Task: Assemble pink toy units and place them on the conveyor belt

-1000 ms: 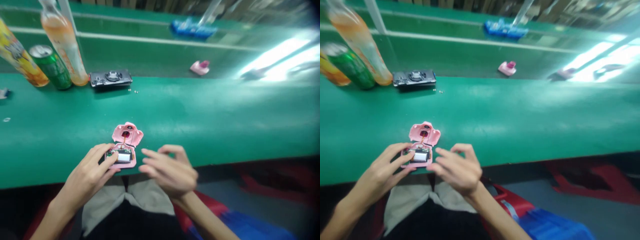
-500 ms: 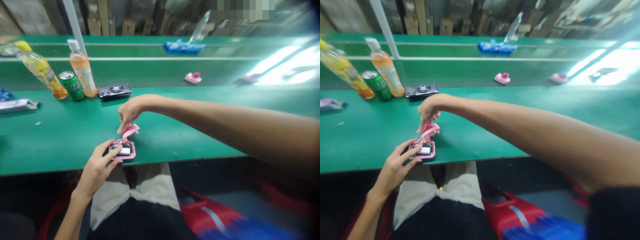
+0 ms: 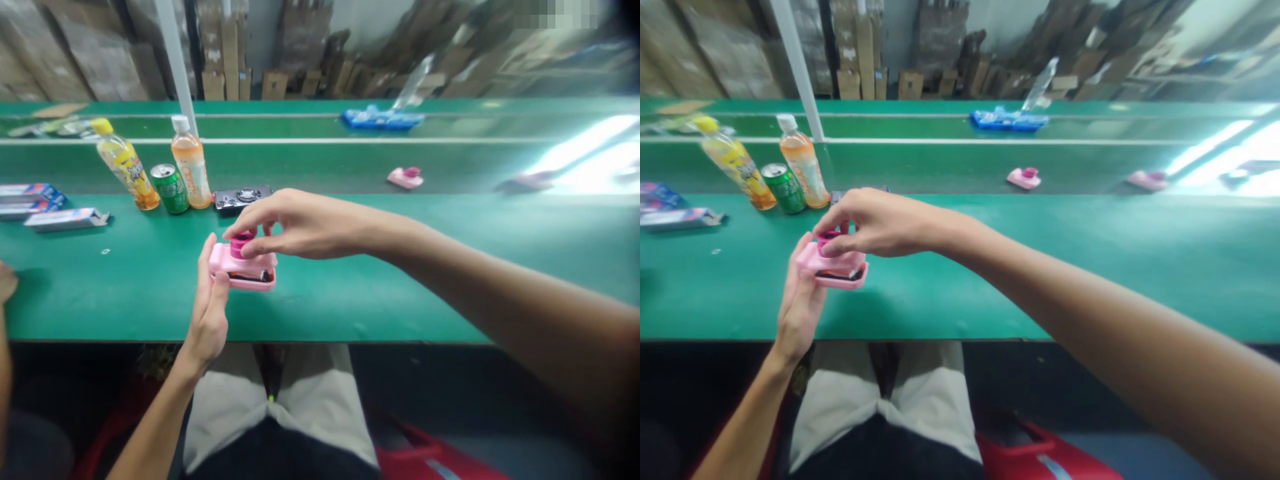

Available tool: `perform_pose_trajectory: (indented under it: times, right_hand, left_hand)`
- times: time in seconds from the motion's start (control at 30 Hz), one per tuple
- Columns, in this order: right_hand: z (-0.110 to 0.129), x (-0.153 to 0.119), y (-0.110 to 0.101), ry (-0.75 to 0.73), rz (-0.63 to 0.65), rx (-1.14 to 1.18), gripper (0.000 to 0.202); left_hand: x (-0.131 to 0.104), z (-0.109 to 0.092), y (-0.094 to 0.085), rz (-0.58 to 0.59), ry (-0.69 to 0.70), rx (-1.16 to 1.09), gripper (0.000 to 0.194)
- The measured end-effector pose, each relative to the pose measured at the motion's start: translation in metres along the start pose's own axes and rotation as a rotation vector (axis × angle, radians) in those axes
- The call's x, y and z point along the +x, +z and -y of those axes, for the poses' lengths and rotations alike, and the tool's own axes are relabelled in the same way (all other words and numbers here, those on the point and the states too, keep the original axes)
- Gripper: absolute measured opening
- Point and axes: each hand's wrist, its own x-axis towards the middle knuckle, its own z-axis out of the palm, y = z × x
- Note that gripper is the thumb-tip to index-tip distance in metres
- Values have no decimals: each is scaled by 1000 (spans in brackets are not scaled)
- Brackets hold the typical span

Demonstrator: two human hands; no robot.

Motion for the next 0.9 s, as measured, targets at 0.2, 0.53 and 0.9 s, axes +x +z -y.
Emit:
perform_pose_trajectory:
  times: [0.2, 0.53, 0.9]
  right_hand:
    - [4, 6, 1, -6, 64, -41, 22]
    - [-1, 8, 5, 109, -88, -19, 23]
    - [-1, -27, 78, 236, -699, 67, 24]
  left_hand:
    - [10, -6, 11, -113, -91, -247, 54]
    - [21, -11, 16, -156, -118, -483, 45]
    - [36, -30, 38, -245, -130, -769, 34]
